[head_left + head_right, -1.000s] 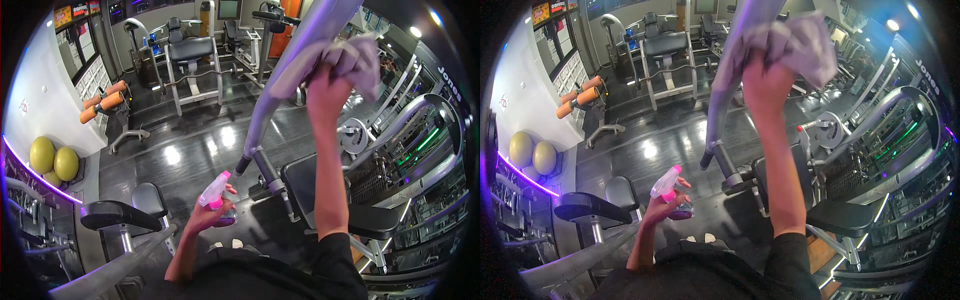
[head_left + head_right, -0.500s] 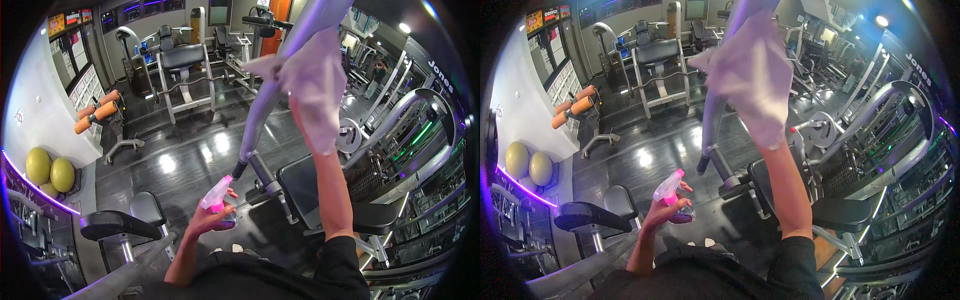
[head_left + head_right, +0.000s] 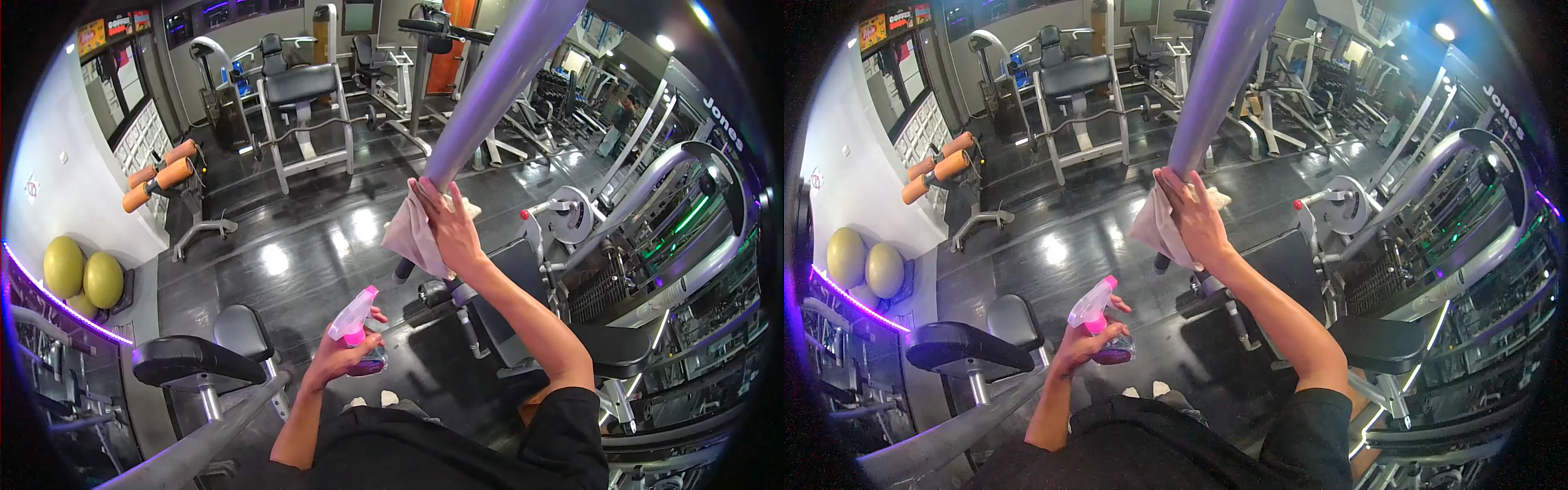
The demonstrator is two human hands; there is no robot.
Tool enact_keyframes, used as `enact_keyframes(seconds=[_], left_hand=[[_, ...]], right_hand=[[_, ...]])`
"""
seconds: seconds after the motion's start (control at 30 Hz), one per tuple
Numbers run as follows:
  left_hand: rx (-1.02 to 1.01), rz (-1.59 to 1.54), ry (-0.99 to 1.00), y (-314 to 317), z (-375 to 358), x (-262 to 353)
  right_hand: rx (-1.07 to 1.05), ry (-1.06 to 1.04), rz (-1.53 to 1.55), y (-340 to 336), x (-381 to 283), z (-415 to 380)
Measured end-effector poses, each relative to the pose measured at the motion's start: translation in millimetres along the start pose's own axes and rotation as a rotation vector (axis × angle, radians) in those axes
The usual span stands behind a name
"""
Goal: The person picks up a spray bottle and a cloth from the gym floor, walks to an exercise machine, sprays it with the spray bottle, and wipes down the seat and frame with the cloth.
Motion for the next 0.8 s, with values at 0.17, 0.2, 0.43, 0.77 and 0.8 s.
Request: enact_keyframes(seconds=[0.17,0.2,0.43,0.77,0.8], left_hand=[[0.013,0.01,-0.008,-1,0,-3],[0.011,0.009,-0.008,-2,0,-2],[-0.018,0.041,-0.046,-2,5,-5],[-0.002,0.007,-0.043,1,13,-2],[-0.006,0.008,-0.041,1,14,0]], right_hand=[[-0.259,-0.241,0.401,-6,-10,-5],[-0.225,-0.164,0.514,-22,-4,-3],[-0.431,0.043,0.958,-91,41,11],[-0.03,0.205,1.102,-138,99,5],[0.03,0.403,1.235,-145,114,1]])
Point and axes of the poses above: each hand's wrist, its own z-axis towards the middle knuckle, its own y-axis out of the palm, x = y × z, the point moved 6 cm from there along z, towards the middle knuckle, and after that the axes turned 2 degrees about -y, right-handed, at the moved point
